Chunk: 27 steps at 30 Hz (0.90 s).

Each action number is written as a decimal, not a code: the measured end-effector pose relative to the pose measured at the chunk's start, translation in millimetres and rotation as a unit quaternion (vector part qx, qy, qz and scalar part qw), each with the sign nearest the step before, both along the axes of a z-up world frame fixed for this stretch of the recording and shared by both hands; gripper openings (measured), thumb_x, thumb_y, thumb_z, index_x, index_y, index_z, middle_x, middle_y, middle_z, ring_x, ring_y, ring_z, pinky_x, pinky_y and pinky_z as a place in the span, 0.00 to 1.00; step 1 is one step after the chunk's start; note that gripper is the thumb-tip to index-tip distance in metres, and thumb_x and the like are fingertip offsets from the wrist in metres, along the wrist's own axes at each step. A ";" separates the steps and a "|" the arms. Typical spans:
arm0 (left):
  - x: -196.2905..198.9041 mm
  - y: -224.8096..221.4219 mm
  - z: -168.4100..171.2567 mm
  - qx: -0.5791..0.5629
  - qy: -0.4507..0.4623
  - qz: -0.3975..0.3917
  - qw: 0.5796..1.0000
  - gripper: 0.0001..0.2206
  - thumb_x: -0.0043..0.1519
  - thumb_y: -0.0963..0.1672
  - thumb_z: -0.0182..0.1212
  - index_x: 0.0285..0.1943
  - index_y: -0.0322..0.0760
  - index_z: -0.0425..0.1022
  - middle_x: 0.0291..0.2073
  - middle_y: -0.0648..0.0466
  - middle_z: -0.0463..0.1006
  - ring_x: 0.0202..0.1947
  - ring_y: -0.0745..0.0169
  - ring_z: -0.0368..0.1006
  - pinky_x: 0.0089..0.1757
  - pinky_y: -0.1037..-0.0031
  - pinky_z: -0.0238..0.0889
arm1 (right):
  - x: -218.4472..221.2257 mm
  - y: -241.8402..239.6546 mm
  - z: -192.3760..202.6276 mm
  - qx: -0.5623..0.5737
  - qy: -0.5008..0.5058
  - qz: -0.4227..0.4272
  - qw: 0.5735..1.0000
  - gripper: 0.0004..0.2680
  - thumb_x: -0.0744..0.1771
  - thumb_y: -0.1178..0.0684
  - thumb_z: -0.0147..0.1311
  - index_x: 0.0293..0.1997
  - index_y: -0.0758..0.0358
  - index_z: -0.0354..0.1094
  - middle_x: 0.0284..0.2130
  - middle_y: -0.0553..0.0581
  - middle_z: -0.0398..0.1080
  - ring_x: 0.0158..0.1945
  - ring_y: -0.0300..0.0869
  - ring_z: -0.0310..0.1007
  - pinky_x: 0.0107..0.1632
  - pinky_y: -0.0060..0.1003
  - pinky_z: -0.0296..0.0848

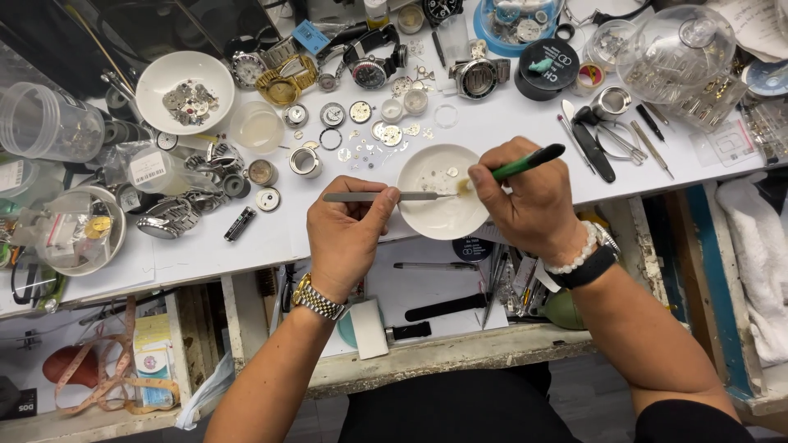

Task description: Cleaning and inspecting small watch components using tweezers and a brush at a repair bench.

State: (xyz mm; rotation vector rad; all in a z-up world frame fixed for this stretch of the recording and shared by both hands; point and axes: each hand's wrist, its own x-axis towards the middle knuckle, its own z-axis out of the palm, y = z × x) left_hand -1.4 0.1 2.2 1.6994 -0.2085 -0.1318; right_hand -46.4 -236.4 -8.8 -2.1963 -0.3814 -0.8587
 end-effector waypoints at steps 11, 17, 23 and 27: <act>0.9 1.2 -4.3 -0.002 0.009 -0.001 1.000 0.09 0.61 0.42 0.71 0.40 0.28 0.79 0.22 0.46 0.81 0.18 0.71 0.73 0.24 0.82 0.67 | -0.4 1.2 -0.9 -0.008 0.044 0.005 0.999 0.07 0.73 0.53 0.51 0.37 0.58 0.68 0.18 0.51 0.61 0.23 0.45 0.64 0.30 0.38 0.68; 1.1 1.7 -4.8 0.001 0.009 -0.005 1.000 0.09 0.62 0.43 0.71 0.40 0.28 0.79 0.22 0.46 0.81 0.18 0.71 0.73 0.24 0.82 0.67 | -1.5 3.4 -2.3 0.005 0.048 0.007 0.999 0.07 0.73 0.53 0.50 0.37 0.58 0.68 0.18 0.51 0.61 0.22 0.45 0.64 0.30 0.37 0.68; -0.7 1.1 -2.5 -0.001 -0.001 -0.001 1.000 0.09 0.61 0.42 0.71 0.40 0.28 0.79 0.21 0.47 0.80 0.18 0.72 0.73 0.24 0.82 0.67 | -2.6 3.3 -0.4 0.028 0.054 0.010 0.998 0.07 0.73 0.54 0.52 0.36 0.59 0.69 0.18 0.52 0.62 0.22 0.44 0.63 0.31 0.37 0.68; -2.4 0.6 -1.9 -0.010 -0.005 0.005 1.000 0.09 0.61 0.42 0.72 0.39 0.28 0.79 0.20 0.47 0.79 0.18 0.71 0.73 0.24 0.82 0.66 | -3.2 2.8 -3.3 0.064 0.058 0.003 0.996 0.06 0.72 0.56 0.55 0.36 0.60 0.70 0.18 0.52 0.63 0.22 0.43 0.63 0.31 0.36 0.68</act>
